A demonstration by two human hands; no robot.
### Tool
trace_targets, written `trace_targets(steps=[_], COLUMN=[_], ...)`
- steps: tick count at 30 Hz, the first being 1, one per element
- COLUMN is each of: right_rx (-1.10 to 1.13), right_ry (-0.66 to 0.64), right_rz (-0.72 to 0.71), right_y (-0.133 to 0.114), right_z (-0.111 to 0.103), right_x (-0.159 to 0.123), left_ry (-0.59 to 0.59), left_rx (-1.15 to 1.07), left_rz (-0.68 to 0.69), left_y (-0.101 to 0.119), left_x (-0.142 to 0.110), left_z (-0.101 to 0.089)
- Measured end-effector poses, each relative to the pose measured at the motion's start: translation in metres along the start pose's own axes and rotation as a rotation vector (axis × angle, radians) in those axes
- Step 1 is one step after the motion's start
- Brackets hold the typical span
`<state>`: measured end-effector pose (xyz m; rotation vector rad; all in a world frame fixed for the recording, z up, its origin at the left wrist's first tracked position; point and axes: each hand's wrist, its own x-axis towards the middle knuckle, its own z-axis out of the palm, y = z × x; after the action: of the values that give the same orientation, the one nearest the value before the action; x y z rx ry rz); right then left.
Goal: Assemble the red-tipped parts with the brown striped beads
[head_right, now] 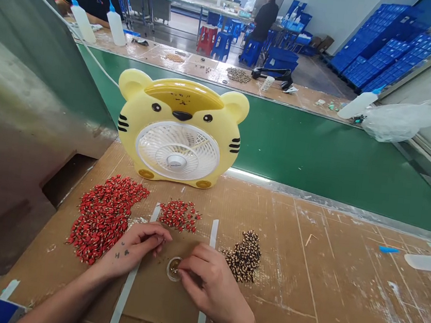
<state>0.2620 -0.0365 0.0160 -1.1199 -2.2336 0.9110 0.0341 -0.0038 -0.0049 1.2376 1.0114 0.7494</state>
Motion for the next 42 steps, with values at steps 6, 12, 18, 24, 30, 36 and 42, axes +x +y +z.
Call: trace_targets(steps=[6,12,18,24,30,36,42], right_rx=[-0.035,-0.060,-0.074,-0.107,-0.142,-0.133,-0.142], right_ry=[-0.004,0.005,-0.015,0.070,0.080,0.075,0.106], right_rz=[-0.019,-0.041,-0.084,-0.121,-0.175,-0.212,-0.212], right_y=[0.001,-0.003,-0.001,0.005,0.003,0.005,0.008], right_z=[-0.001,-0.002,-0.004,0.000,0.003,0.006,0.007], right_x=[0.003,0.005,0.005,0.007,0.008,0.009,0.008], left_ry=[0.013,-0.089,-0.125,-0.135,0.102,0.152,0.180], left_rx=[0.201,0.007,-0.183,-0.220,0.055,0.011,-0.034], left_rz=[-0.011,-0.058,-0.034,-0.080,0.080,0.008,-0.058], left_y=[0.000,-0.005,-0.002,-0.003,0.000,-0.005,-0.004], left_x=[-0.003,-0.004,-0.003,-0.003,0.000,0.000,0.001], left_z=[0.004,0.006,0.003,-0.001,-0.009,-0.008,-0.004])
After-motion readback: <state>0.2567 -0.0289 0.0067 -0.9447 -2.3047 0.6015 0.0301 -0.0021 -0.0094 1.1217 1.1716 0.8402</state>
